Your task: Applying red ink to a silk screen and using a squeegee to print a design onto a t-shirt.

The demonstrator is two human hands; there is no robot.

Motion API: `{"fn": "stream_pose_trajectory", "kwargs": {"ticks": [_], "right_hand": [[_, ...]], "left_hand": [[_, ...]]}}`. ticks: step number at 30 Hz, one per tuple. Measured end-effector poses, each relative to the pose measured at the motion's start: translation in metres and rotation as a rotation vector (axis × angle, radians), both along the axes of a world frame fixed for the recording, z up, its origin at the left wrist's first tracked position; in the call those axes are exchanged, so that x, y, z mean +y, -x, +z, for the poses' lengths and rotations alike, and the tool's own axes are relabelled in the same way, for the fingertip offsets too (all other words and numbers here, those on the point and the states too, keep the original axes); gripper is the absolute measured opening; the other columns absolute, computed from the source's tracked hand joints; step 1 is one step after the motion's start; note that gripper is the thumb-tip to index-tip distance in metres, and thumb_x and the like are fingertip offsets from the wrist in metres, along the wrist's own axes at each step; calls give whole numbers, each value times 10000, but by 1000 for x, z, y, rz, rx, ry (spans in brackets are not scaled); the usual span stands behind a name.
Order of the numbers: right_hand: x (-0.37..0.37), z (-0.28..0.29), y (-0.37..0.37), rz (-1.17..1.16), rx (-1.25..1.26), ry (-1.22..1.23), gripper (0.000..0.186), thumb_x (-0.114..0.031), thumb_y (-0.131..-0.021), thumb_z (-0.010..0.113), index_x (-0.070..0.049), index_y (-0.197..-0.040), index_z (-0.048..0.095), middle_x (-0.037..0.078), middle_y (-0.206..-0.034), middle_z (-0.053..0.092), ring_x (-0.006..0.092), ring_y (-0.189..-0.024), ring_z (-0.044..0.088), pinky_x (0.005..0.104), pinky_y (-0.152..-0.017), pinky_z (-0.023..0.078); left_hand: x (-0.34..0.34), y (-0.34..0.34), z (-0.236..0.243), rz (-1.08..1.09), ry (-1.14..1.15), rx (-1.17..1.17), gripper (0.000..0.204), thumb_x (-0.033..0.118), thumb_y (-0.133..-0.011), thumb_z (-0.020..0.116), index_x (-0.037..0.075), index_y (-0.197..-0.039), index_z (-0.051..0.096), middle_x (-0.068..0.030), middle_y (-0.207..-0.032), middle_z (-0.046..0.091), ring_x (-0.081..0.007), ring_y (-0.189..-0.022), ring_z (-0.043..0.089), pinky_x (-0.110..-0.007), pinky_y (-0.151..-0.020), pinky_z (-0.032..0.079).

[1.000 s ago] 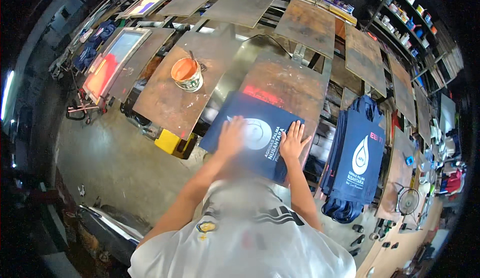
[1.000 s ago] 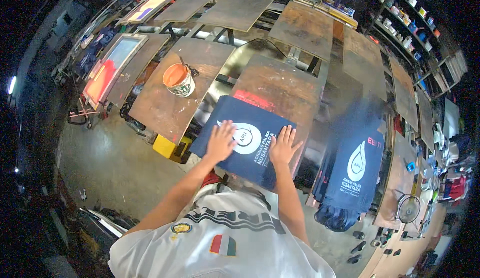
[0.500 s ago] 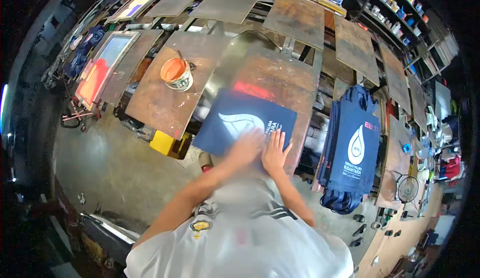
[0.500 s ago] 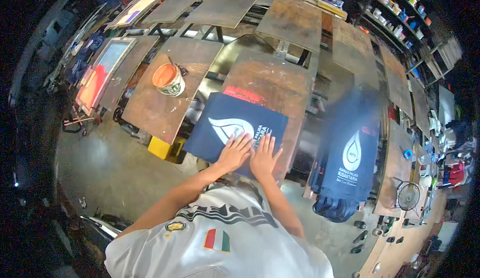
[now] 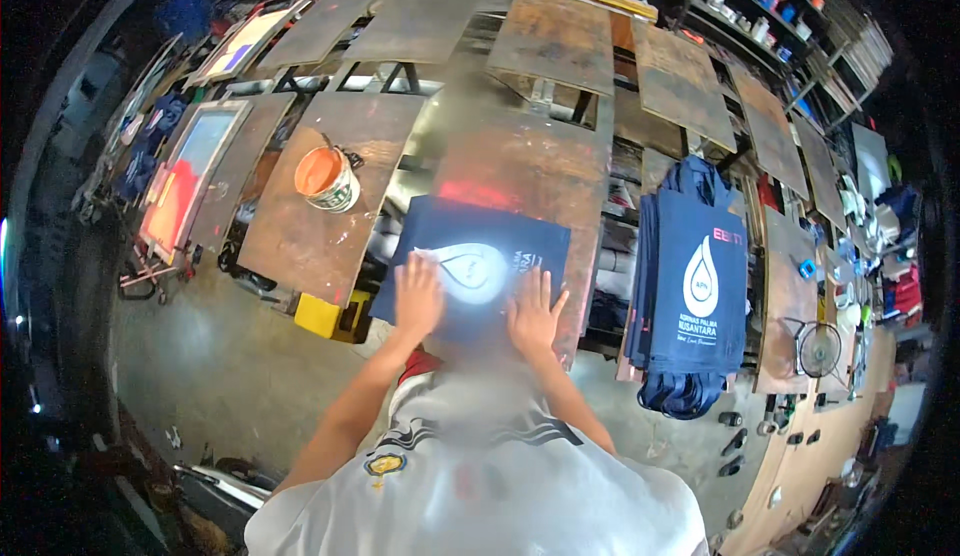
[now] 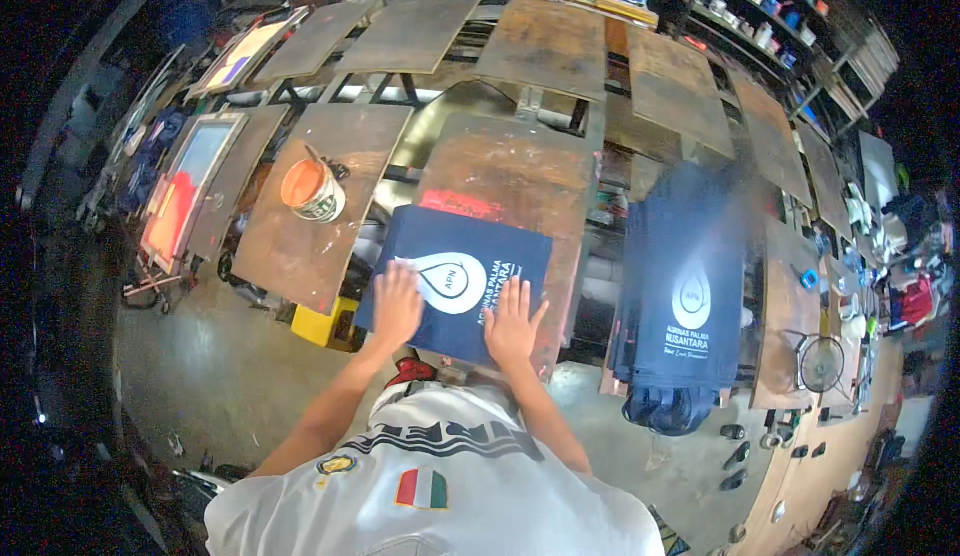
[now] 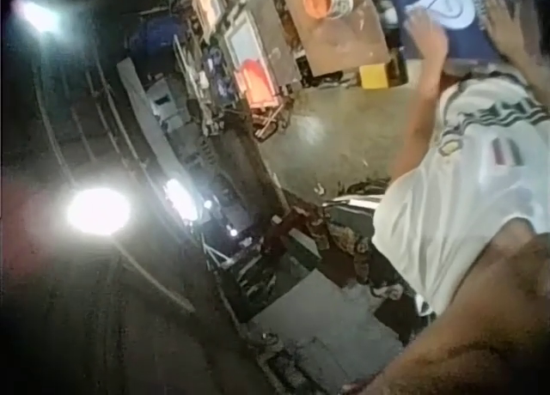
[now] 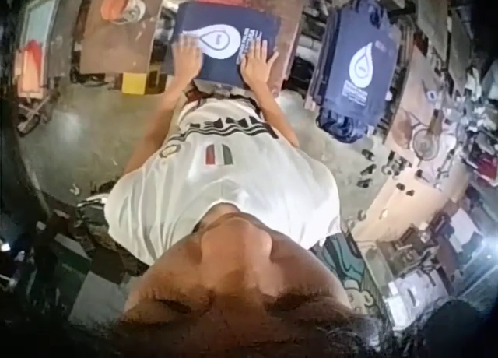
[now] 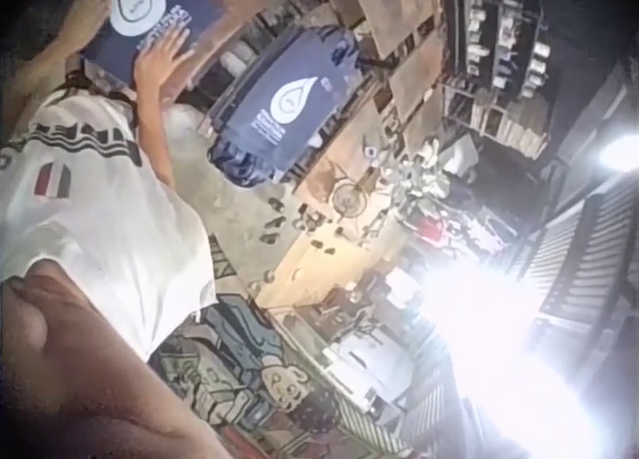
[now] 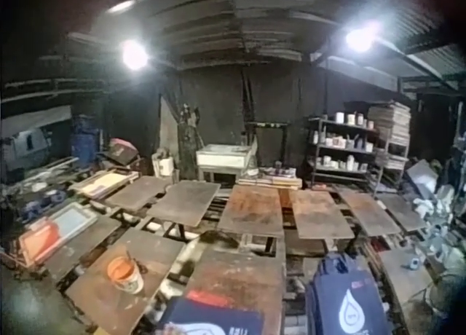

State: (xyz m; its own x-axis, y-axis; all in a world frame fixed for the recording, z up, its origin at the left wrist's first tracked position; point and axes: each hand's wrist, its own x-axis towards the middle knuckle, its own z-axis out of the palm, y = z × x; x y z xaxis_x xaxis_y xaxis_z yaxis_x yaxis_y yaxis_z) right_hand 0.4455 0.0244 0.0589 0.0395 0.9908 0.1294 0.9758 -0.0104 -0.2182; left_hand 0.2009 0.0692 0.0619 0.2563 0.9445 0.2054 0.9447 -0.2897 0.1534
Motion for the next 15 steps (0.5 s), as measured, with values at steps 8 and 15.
{"fn": "stream_pose_trajectory", "kwargs": {"ticks": [8, 15], "right_hand": [[-7, 2, 6, -15, -54, 28, 694, -387, -953, 513, -46, -1537, 355, 96, -1644, 268, 281, -1542, 170, 705, -1169, 10], [0, 6, 7, -6, -4, 7, 719, -436, -954, 529, -46, -1533, 359, 93, -1638, 278, 280, -1534, 190, 710, -1169, 19]], "left_hand": [[-6, -97, -3, -414, 51, -270, 556, 231, -968, 490, 60, -1494, 432, -155, -1597, 347, -313, -1496, 283, -553, -1186, 223], [32, 19, -6, -58, 33, 104, 576, 297, -995, 487, 120, -1531, 373, -130, -1610, 326, -304, -1502, 273, -559, -1197, 205]]}}
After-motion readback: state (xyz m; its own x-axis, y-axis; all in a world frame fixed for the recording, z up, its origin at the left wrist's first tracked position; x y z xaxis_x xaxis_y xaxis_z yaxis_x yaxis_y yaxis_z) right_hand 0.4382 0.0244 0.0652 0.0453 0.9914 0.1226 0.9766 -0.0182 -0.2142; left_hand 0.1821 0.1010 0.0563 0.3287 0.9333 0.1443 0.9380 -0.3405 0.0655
